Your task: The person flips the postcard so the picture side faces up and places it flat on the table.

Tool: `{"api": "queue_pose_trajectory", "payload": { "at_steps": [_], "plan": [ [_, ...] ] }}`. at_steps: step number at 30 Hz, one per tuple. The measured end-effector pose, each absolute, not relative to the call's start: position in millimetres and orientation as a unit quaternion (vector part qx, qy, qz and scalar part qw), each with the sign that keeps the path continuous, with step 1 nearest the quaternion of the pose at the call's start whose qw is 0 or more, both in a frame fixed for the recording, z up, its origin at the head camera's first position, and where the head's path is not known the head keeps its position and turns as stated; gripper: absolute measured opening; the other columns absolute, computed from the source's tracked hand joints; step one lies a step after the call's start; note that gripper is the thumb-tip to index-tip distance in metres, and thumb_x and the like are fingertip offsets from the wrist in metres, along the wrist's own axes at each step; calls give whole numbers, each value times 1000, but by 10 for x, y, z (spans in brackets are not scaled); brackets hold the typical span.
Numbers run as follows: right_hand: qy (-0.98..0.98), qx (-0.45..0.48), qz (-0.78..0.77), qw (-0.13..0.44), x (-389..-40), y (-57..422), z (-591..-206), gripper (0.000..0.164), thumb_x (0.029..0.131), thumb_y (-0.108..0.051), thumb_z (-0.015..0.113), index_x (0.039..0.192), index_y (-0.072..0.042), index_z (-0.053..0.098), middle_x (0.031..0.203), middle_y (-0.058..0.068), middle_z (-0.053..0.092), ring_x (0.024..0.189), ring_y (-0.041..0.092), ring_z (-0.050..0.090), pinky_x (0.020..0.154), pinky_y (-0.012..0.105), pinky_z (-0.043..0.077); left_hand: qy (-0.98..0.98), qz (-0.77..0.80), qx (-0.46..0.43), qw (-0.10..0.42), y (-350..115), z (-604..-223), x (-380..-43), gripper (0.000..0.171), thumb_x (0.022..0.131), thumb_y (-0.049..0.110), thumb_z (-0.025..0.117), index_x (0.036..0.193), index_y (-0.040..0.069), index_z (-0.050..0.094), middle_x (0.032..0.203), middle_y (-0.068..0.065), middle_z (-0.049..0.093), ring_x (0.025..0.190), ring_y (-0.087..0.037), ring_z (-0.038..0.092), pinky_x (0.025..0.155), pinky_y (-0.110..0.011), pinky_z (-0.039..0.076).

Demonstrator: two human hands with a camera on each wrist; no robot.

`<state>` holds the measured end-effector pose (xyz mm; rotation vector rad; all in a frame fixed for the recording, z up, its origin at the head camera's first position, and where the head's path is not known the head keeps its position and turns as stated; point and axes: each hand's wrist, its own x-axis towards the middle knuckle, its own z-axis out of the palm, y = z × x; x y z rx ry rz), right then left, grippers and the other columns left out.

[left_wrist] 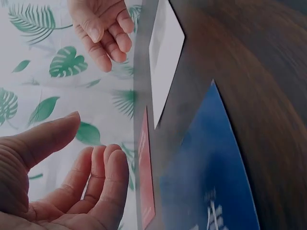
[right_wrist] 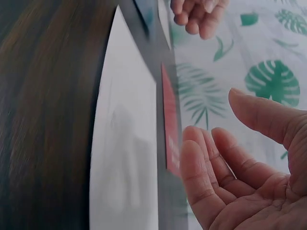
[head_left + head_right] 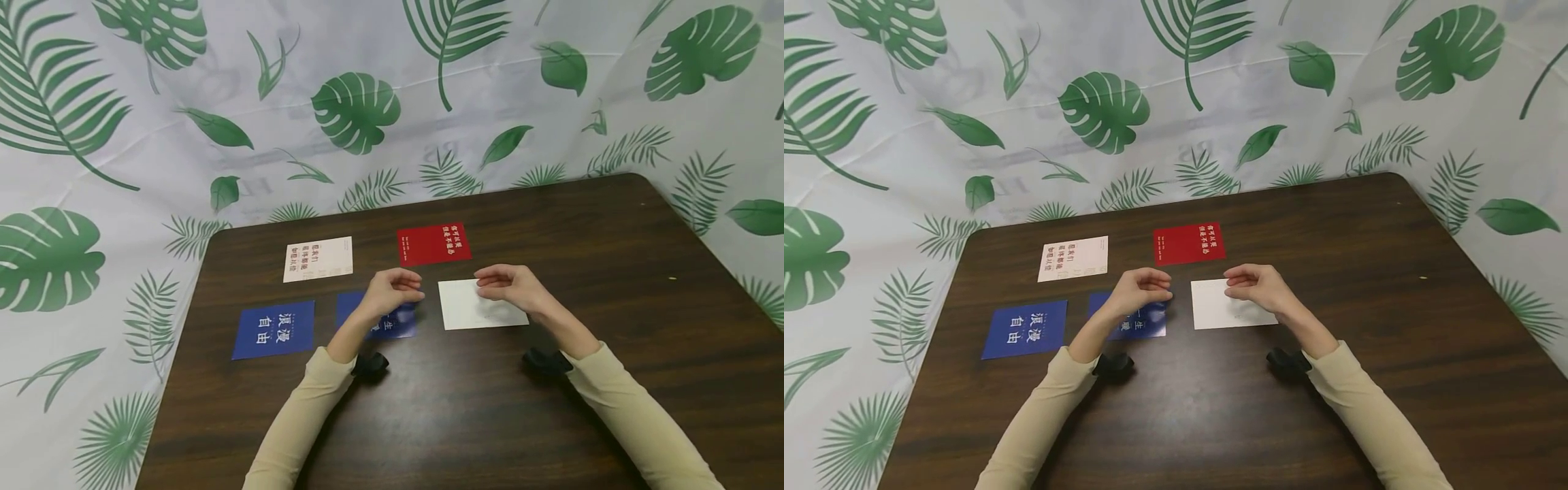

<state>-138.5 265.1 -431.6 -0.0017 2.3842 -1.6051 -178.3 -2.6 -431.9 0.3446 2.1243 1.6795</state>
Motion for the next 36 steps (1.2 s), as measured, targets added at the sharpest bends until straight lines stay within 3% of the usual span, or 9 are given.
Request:
{"api": "queue_pose_trajectory", "payload": {
  "at_steps": [7, 17, 25, 36],
  "plan": [
    [827, 20, -547, 130, -1333, 2861, -4363, 45, 85, -14, 70, 123, 5, 55, 112, 23, 60, 86, 12, 62, 76, 31, 52, 764, 597, 119, 212, 167, -4388, -1804, 34, 77, 1, 73, 109, -7, 64, 100, -20, 66, 79, -16, 63, 73, -26, 53],
    [838, 35, -533, 107, -1294, 2976, -4415, 46, 84, -15, 71, 122, 7, 56, 112, 23, 61, 83, 6, 61, 72, 25, 51, 784, 575, 112, 204, 329, -4398, -1812, 34, 75, 1, 75, 106, -6, 64, 98, -20, 65, 75, -15, 62, 68, -24, 52],
    [848, 50, -521, 79, -1292, 3077, -4423, 45, 84, -11, 71, 120, 10, 55, 110, 24, 61, 81, 2, 60, 71, 16, 49, 827, 521, 99, 186, 409, -4406, -1833, 38, 71, 5, 79, 105, -5, 64, 82, -10, 64, 66, -12, 56, 59, -21, 46],
    [834, 100, -530, 114, -1354, 3166, -4499, 49, 85, -3, 67, 126, 15, 47, 85, 9, 61, 70, 10, 62, 69, 27, 55, 851, 476, 124, 185, 511, -4511, -1842, 46, 71, 3, 78, 112, -7, 59, 78, -10, 64, 54, -10, 51, 51, -21, 44]
  ]
}}
